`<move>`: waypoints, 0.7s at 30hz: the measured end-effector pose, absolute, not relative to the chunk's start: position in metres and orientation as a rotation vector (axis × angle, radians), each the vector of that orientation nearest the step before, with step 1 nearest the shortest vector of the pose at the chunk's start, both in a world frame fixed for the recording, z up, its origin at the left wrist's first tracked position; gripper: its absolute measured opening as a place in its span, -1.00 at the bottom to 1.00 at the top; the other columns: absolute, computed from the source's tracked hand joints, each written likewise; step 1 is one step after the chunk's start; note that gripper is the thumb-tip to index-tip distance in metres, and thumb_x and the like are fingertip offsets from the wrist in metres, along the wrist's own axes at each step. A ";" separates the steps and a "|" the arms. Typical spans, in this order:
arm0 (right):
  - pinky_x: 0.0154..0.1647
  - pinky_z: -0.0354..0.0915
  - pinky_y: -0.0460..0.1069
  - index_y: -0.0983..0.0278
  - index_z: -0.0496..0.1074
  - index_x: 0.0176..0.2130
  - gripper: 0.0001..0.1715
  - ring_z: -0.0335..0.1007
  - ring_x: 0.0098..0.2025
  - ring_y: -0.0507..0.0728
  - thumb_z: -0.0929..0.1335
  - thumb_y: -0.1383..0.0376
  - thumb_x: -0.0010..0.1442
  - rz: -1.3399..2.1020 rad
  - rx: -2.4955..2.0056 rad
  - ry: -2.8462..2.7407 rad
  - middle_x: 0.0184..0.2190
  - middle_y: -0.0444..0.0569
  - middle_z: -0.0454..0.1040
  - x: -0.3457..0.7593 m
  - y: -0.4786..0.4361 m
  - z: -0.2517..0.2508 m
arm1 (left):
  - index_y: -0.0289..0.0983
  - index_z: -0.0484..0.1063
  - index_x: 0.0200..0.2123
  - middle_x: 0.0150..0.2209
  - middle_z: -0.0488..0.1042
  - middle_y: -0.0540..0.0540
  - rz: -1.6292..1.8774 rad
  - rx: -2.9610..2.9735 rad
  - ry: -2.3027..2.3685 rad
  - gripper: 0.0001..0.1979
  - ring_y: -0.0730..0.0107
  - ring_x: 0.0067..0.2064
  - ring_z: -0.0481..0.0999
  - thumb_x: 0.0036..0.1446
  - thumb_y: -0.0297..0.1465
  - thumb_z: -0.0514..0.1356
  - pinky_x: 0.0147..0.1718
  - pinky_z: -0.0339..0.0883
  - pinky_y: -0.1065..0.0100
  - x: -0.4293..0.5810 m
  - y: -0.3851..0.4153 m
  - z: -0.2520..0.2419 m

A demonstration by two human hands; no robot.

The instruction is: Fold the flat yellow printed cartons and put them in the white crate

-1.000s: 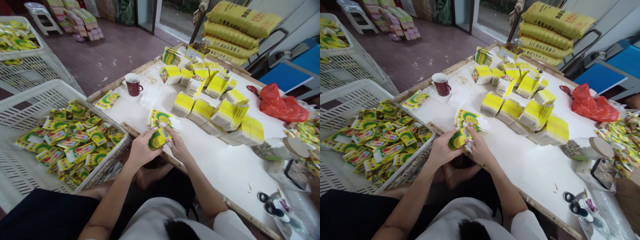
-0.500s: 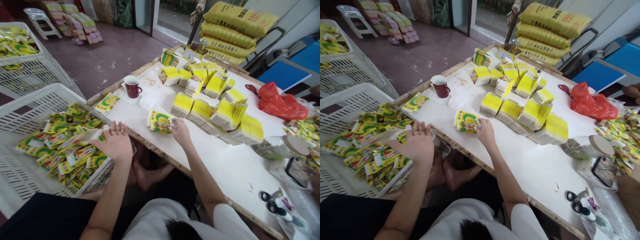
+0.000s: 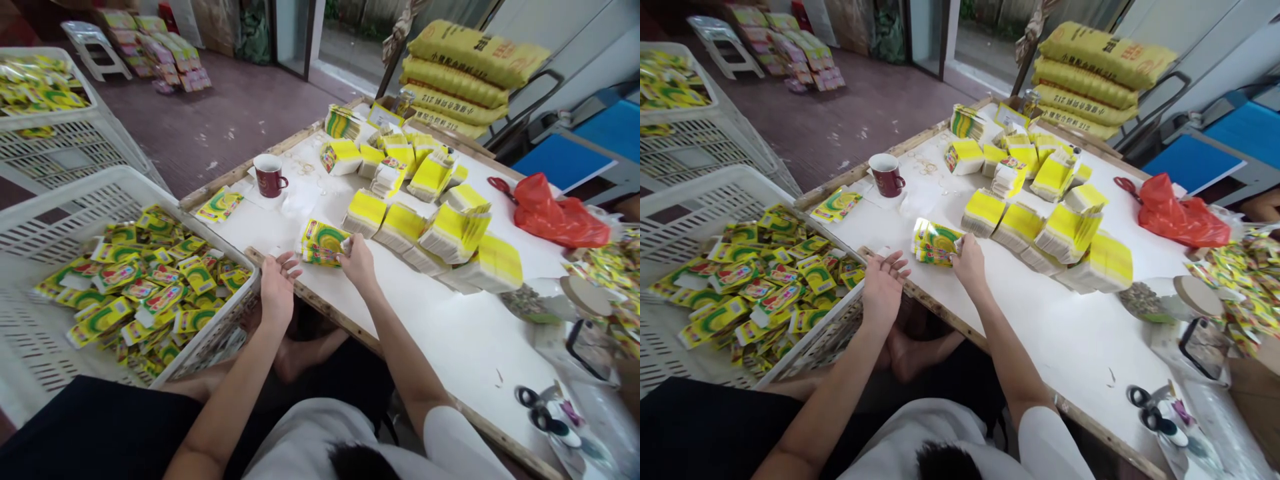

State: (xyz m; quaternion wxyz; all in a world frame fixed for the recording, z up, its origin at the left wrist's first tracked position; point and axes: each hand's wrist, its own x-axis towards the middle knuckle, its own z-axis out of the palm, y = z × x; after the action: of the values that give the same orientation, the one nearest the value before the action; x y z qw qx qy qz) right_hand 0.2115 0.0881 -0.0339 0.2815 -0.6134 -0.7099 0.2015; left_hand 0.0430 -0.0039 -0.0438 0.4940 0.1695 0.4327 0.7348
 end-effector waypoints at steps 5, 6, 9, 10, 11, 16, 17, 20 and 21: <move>-0.39 0.27 -0.01 0.16 0.16 -0.24 -0.63 0.33 -0.42 0.08 0.40 0.30 0.00 1.017 -1.296 -1.714 -0.39 -0.17 0.37 0.201 0.046 -0.020 | -0.18 0.34 -0.16 -0.05 0.52 -0.15 1.841 0.415 0.972 -0.46 0.29 -0.02 0.56 0.01 0.11 0.29 -0.08 0.47 0.26 0.060 -0.007 -0.045; -0.40 0.27 -0.03 0.16 0.18 -0.24 -0.64 0.33 -0.41 0.06 0.41 0.29 0.00 1.169 -1.197 -1.696 -0.36 -0.16 0.39 0.196 0.034 -0.020 | -0.19 0.37 -0.17 -0.08 0.54 -0.15 1.834 0.433 0.929 -0.43 0.25 -0.02 0.57 -0.03 0.12 0.31 -0.10 0.48 0.25 0.063 -0.009 -0.043; -0.41 0.25 -0.05 0.17 0.23 -0.23 -0.61 0.32 -0.42 0.03 0.46 0.26 0.00 1.504 -1.063 -1.618 -0.35 -0.18 0.39 0.180 -0.001 -0.022 | -0.24 0.45 -0.25 -0.23 0.57 -0.15 1.845 0.393 0.826 -0.43 0.16 -0.13 0.60 -0.05 0.14 0.32 -0.24 0.52 0.25 0.066 -0.014 -0.032; -0.39 0.25 -0.05 0.17 0.24 -0.21 -0.59 0.32 -0.41 0.03 0.47 0.25 0.00 1.554 -1.042 -1.579 -0.35 -0.18 0.39 0.176 -0.011 -0.024 | -0.25 0.47 -0.27 -0.29 0.56 -0.13 1.877 0.364 0.806 -0.44 0.17 -0.19 0.61 -0.02 0.15 0.30 -0.28 0.52 0.26 0.066 -0.016 -0.028; -0.37 0.25 -0.05 0.17 0.24 -0.20 -0.58 0.31 -0.39 0.03 0.48 0.25 0.01 1.567 -1.036 -1.553 -0.35 -0.18 0.38 0.172 -0.018 -0.025 | -0.26 0.47 -0.28 -0.34 0.53 -0.11 1.918 0.335 0.788 -0.44 0.21 -0.25 0.59 0.01 0.15 0.27 -0.32 0.52 0.28 0.065 -0.017 -0.025; -0.29 0.25 -0.04 0.18 0.27 -0.20 -0.58 0.25 -0.35 0.03 0.51 0.22 0.04 1.478 -1.023 -1.646 -0.36 -0.20 0.32 0.165 -0.030 -0.028 | -0.24 0.38 -0.39 -0.51 0.29 0.07 2.009 0.303 0.777 -0.44 0.51 -0.50 0.35 0.03 0.18 0.24 -0.47 0.39 0.46 0.059 -0.016 -0.024; -0.30 0.25 -0.04 0.18 0.27 -0.19 -0.55 0.25 -0.35 0.03 0.52 0.20 0.02 1.489 -1.001 -1.659 -0.37 -0.21 0.32 0.167 -0.027 -0.029 | -0.23 0.35 -0.41 -0.52 0.27 0.09 1.996 0.336 0.800 -0.44 0.53 -0.51 0.32 0.01 0.18 0.26 -0.47 0.37 0.48 0.058 -0.016 -0.026; -0.34 0.26 -0.05 0.17 0.31 -0.17 -0.55 0.27 -0.39 0.03 0.52 0.16 0.01 1.437 -1.014 -1.614 -0.40 -0.22 0.34 0.178 -0.011 -0.029 | -0.22 0.38 -0.35 -0.43 0.39 0.06 1.919 0.518 0.845 -0.41 0.50 -0.41 0.43 -0.12 0.18 0.36 -0.35 0.42 0.47 0.057 -0.016 -0.032; -0.33 0.26 -0.05 0.18 0.33 -0.19 -0.60 0.28 -0.39 0.03 0.51 0.16 0.04 1.384 -1.037 -1.568 -0.41 -0.21 0.37 0.183 -0.005 -0.028 | -0.22 0.42 -0.30 -0.36 0.45 0.03 1.894 0.588 0.859 -0.39 0.46 -0.35 0.48 -0.19 0.14 0.41 -0.28 0.45 0.44 0.057 -0.017 -0.033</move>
State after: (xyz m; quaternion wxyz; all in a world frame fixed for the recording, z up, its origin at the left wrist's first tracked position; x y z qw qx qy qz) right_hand 0.1834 -0.0050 -0.0281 0.3929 -0.4084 -0.6178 0.5451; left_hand 0.0572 -0.0169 -0.0329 0.4708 0.2399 0.3508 0.7731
